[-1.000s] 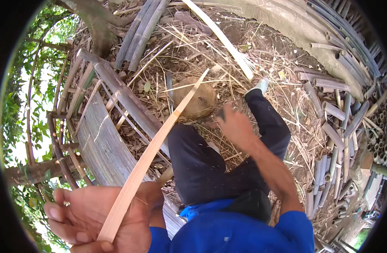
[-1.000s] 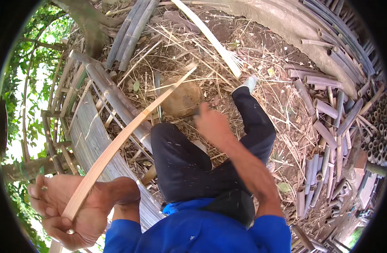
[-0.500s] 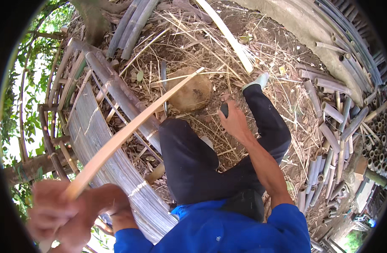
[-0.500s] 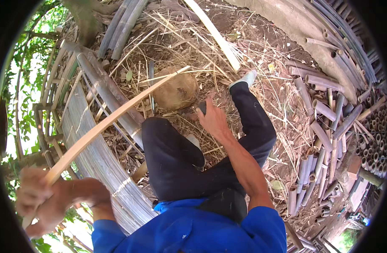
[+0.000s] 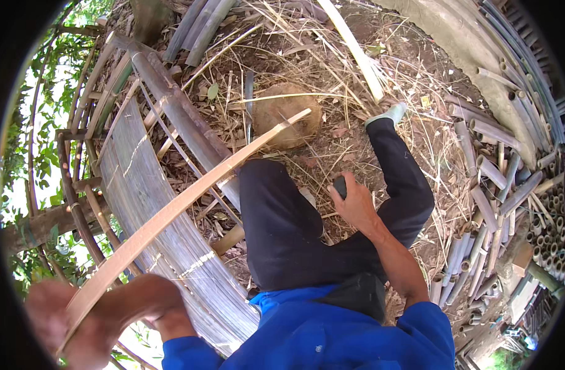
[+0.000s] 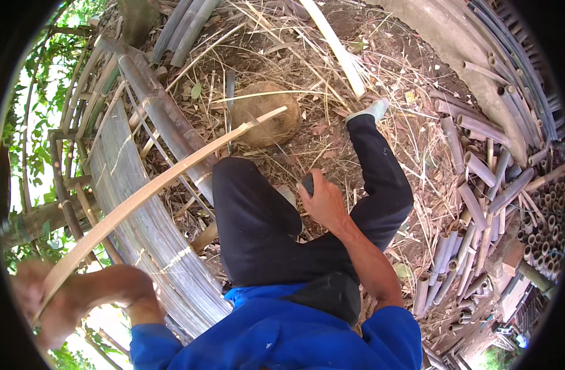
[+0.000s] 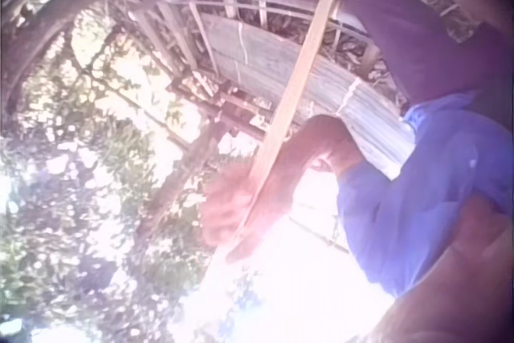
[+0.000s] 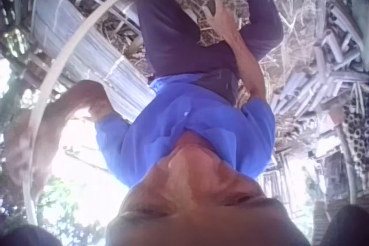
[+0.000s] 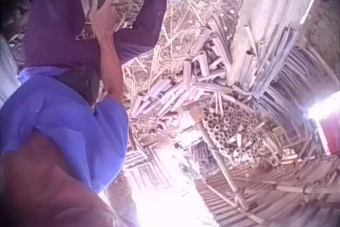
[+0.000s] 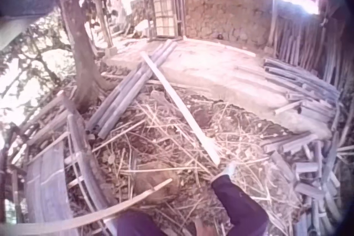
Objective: The person strips thin layers from a bamboo pole using a machete while sitting on the ground.
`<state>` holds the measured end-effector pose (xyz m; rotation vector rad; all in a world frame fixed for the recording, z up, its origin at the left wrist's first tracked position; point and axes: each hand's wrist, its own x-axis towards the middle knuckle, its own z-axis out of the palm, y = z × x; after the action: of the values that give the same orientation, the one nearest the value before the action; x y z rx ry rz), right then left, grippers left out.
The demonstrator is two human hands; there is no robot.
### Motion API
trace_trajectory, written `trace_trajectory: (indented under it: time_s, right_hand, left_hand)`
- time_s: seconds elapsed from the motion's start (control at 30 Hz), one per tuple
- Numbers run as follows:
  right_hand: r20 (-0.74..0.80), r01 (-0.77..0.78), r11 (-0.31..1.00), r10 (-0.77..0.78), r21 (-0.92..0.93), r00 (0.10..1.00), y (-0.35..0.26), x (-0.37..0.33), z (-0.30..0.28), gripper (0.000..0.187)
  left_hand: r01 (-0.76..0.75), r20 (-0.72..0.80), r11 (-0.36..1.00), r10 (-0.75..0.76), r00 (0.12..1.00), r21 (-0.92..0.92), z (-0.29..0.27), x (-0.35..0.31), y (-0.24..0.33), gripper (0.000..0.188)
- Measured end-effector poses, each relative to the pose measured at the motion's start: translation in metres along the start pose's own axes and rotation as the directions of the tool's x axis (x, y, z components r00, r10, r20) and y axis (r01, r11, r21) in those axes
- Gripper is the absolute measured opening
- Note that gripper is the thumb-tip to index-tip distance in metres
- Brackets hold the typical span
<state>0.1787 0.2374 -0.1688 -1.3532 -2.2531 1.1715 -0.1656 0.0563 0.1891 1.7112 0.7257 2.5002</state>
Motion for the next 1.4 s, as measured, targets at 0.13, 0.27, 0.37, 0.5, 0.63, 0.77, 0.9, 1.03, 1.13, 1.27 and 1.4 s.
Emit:
trace_trajectory:
  time_s: [0.13,0.27,0.37,0.5,0.63,0.77,0.9,1.03,1.13,1.27,1.4]
  right_hand:
    - [0.019,0.045,0.998,-0.046,0.038,0.999,-0.037,0.032,-0.001,0.037]
    - [-0.049,0.150,0.982,-0.145,0.116,0.988,-0.090,0.049,-0.019,0.036]
    - [-0.163,0.368,0.917,-0.344,0.152,0.925,-0.110,0.046,-0.028,0.034]
    - [-0.169,0.413,0.908,-0.396,0.079,0.903,-0.087,0.059,-0.010,0.030]
    - [-0.017,0.215,0.977,-0.215,-0.018,0.976,-0.088,0.056,-0.017,0.030]
    - [-0.064,0.565,0.817,-0.562,0.113,0.825,-0.105,0.035,-0.029,0.029]
    - [0.081,-0.067,0.990,0.077,-0.122,0.994,0.008,0.096,0.005,0.035]
    - [0.083,0.019,0.999,-0.015,-0.044,0.996,0.003,0.070,0.003,0.031]
    - [-0.148,0.078,0.996,-0.070,0.049,0.987,-0.001,0.073,0.007,0.032]
    - [-0.053,0.110,0.973,-0.101,0.201,0.993,-0.025,0.064,0.008,0.031]
    - [-0.004,0.148,0.982,-0.148,0.120,0.989,-0.040,0.043,0.019,0.031]
  left_hand:
    - [-0.036,-0.287,0.892,0.183,0.940,0.451,0.070,-0.053,-0.095,0.054]
    - [-0.060,-0.234,0.997,0.072,0.970,0.058,0.086,-0.054,-0.097,0.056]
    - [-0.068,-0.207,0.995,0.083,0.975,0.080,0.092,-0.058,-0.101,0.051]
    - [0.010,-0.110,0.982,0.011,0.994,0.188,0.088,-0.053,-0.089,0.043]
    - [0.101,-0.094,0.992,-0.108,0.990,-0.078,0.089,-0.057,-0.090,0.041]
    - [-0.058,0.120,0.983,0.037,0.992,0.174,0.111,-0.059,-0.110,0.058]
    - [-0.033,0.101,0.980,0.014,0.995,0.195,0.113,-0.057,-0.110,0.063]
    - [-0.076,0.001,0.960,0.079,0.997,0.270,0.100,-0.063,-0.110,0.060]
    - [-0.007,-0.210,0.993,0.031,0.977,0.116,0.090,-0.050,-0.096,0.035]
    - [0.092,-0.163,0.987,-0.070,0.984,0.135,0.089,-0.054,-0.079,0.034]
    - [0.127,-0.141,0.991,-0.121,0.983,0.035,0.086,-0.060,-0.062,0.035]
